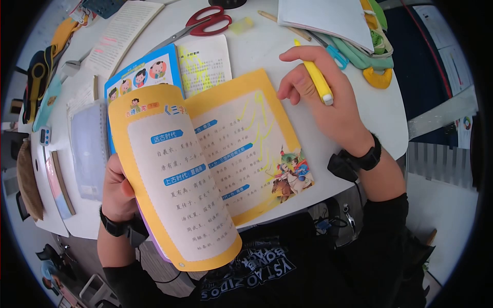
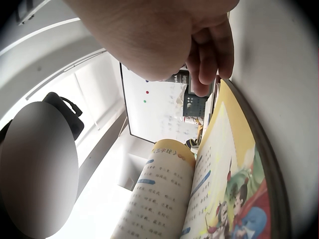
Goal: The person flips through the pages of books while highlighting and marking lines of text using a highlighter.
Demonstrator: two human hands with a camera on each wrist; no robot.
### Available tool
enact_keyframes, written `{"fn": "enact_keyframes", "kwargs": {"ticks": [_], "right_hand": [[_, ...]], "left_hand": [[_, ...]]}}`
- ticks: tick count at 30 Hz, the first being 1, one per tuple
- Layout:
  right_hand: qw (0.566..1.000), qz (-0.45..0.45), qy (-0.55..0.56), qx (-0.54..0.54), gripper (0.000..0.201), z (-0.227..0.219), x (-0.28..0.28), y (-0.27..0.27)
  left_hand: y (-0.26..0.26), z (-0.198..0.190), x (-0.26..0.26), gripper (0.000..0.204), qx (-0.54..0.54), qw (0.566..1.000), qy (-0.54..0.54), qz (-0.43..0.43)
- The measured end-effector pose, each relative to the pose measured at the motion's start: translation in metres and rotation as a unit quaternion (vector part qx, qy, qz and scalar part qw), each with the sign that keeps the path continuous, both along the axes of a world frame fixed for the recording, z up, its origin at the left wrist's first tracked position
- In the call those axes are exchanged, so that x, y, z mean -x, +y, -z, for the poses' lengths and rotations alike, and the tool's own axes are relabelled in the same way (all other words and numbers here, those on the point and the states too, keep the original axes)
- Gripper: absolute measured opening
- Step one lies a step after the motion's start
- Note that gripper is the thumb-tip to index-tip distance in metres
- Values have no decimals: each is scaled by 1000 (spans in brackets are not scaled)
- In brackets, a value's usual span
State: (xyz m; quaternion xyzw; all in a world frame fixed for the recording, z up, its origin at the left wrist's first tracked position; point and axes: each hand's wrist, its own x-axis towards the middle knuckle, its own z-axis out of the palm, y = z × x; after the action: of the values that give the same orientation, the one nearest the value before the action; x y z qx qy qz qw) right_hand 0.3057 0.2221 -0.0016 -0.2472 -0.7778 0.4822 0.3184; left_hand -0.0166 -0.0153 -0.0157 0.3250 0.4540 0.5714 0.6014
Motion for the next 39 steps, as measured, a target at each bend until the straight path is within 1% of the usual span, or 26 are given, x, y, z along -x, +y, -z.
{"fn": "enact_keyframes", "kwargs": {"ticks": [6,10,13,15,18,19,21,25,27,34,36,37,39], "right_hand": [[1000,-3,-31,1,23,-4,0,-2],[1000,-6,-26,10,23,-2,0,-2],[999,-12,-27,12,24,-2,0,-1],[999,-1,-11,34,21,-2,2,-2],[999,4,-14,49,21,-4,1,-1],[999,4,-13,49,21,-4,1,-1],[1000,0,-19,21,22,-3,1,-1],[1000,-7,-13,27,22,-4,0,-1],[999,11,-10,36,23,-3,1,-2],[997,46,-10,68,27,-5,1,-2],[997,66,28,39,30,1,0,1],[997,65,26,41,30,2,0,2],[997,65,24,13,31,1,1,3]], "left_hand": [[0,6,0,48,-18,999,-28,1],[-1,6,1,47,-9,1000,-13,-8],[-1,4,2,43,-7,1000,-18,8],[-6,6,2,40,9,998,48,-34],[-2,-3,-5,34,25,997,49,-49],[-2,0,-4,34,25,997,49,-50],[-2,8,-2,28,-14,999,23,-23],[6,-5,-9,25,-24,1000,3,8],[8,-8,-9,25,-13,1000,-5,23],[11,-12,-9,28,-7,1000,2,24],[10,-13,-9,30,-4,999,10,32],[9,-13,-9,30,-2,999,8,31],[9,-13,-9,30,-10,999,27,30]]}}
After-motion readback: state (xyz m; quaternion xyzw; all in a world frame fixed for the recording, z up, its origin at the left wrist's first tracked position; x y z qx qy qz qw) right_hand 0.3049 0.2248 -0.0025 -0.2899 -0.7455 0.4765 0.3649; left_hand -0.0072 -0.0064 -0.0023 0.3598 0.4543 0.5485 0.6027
